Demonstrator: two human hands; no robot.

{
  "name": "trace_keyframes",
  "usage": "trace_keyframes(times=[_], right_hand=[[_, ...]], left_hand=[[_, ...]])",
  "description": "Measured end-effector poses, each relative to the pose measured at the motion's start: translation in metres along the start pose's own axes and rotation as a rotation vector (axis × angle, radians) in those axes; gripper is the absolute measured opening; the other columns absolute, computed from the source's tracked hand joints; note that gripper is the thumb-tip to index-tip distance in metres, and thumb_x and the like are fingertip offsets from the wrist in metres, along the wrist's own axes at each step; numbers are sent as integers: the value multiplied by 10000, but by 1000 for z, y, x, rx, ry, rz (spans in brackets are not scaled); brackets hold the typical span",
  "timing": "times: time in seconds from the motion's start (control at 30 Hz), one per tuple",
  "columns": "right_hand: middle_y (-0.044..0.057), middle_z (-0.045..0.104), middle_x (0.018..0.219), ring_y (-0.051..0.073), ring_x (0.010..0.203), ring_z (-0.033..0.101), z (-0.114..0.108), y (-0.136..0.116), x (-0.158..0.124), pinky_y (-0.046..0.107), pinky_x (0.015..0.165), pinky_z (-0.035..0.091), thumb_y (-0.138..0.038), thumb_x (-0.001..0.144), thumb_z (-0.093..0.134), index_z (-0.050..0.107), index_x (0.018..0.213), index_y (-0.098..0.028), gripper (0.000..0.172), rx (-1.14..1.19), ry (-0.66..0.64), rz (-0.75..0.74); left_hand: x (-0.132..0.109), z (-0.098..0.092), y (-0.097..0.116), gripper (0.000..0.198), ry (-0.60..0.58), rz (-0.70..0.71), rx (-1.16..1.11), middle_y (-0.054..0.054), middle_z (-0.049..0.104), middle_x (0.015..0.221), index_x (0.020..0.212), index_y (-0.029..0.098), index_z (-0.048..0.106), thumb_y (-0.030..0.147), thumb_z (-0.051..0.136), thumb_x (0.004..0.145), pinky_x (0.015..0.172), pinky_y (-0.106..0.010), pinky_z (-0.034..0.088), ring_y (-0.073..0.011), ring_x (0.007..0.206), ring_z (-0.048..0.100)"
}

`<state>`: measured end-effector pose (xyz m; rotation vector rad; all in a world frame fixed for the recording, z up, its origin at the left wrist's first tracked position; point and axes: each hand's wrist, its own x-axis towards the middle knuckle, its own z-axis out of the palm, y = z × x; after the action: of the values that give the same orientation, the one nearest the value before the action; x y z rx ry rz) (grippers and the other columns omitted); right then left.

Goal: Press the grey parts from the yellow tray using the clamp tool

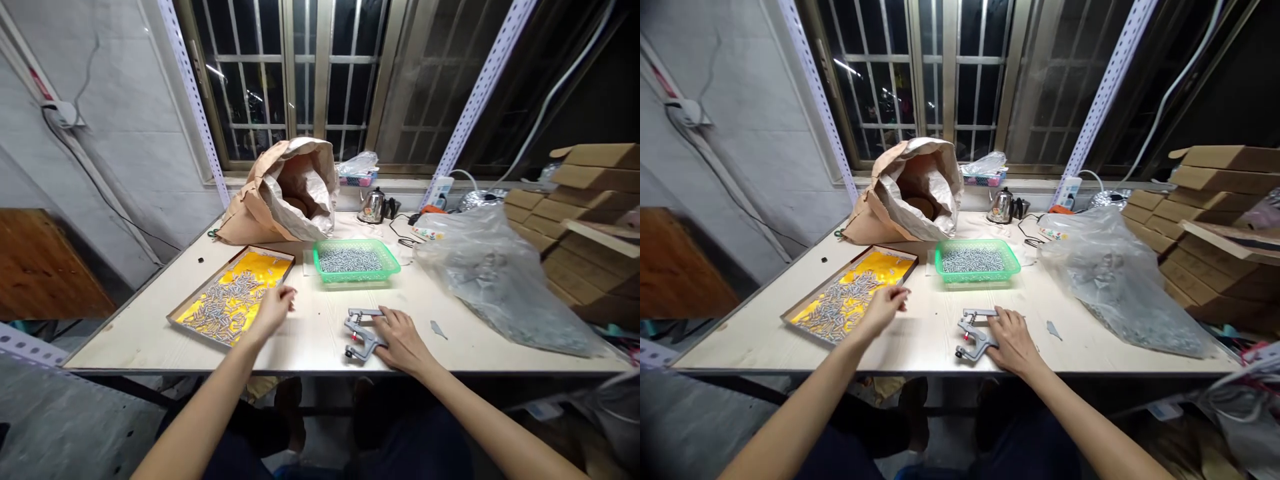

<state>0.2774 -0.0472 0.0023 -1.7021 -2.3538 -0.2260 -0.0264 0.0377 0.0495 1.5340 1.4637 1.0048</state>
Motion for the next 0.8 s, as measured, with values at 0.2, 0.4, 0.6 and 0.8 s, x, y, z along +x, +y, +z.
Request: trace_keyframes(times=[0.2, 0.4, 0.6, 0.8], right_hand=[[208, 408, 1389, 326, 1280, 323, -10, -15, 15, 615, 1087, -4, -376, 692, 639, 523, 1225, -113, 605, -154, 206, -47], [221, 352, 1430, 338, 1307, 286, -15, -21, 23, 650, 1068, -56, -393, 696, 633, 520, 1227, -98, 618, -222, 246, -117], [228, 311, 1451, 343, 1338, 231, -12, -25, 22, 659, 1063, -56, -373, 699, 620, 497, 1242, -91, 624, -235, 279, -121], [243, 305, 1449, 338, 1357, 195, -4, -29, 15, 669, 1059, -31, -345, 696, 616, 495, 1226, -91, 600, -244, 355, -105]], left_hand=[[-60, 84, -10, 223, -134, -101, -415, -18, 616, 593, 685, 129, 639, 320, 720, 604, 538, -232, 438, -128, 542, 561], [-56, 100, -16, 184, -76, -103, -346, -56, 667, 628, 646, 112, 657, 254, 732, 557, 624, -269, 440, -161, 604, 591], [-54, 90, -12, 91, -163, -4, -63, -61, 664, 642, 657, 114, 658, 199, 652, 626, 617, -272, 424, -169, 616, 583], [-51, 79, -1, 94, -303, 89, 162, -56, 649, 644, 624, 124, 643, 216, 645, 641, 582, -257, 392, -172, 626, 564]])
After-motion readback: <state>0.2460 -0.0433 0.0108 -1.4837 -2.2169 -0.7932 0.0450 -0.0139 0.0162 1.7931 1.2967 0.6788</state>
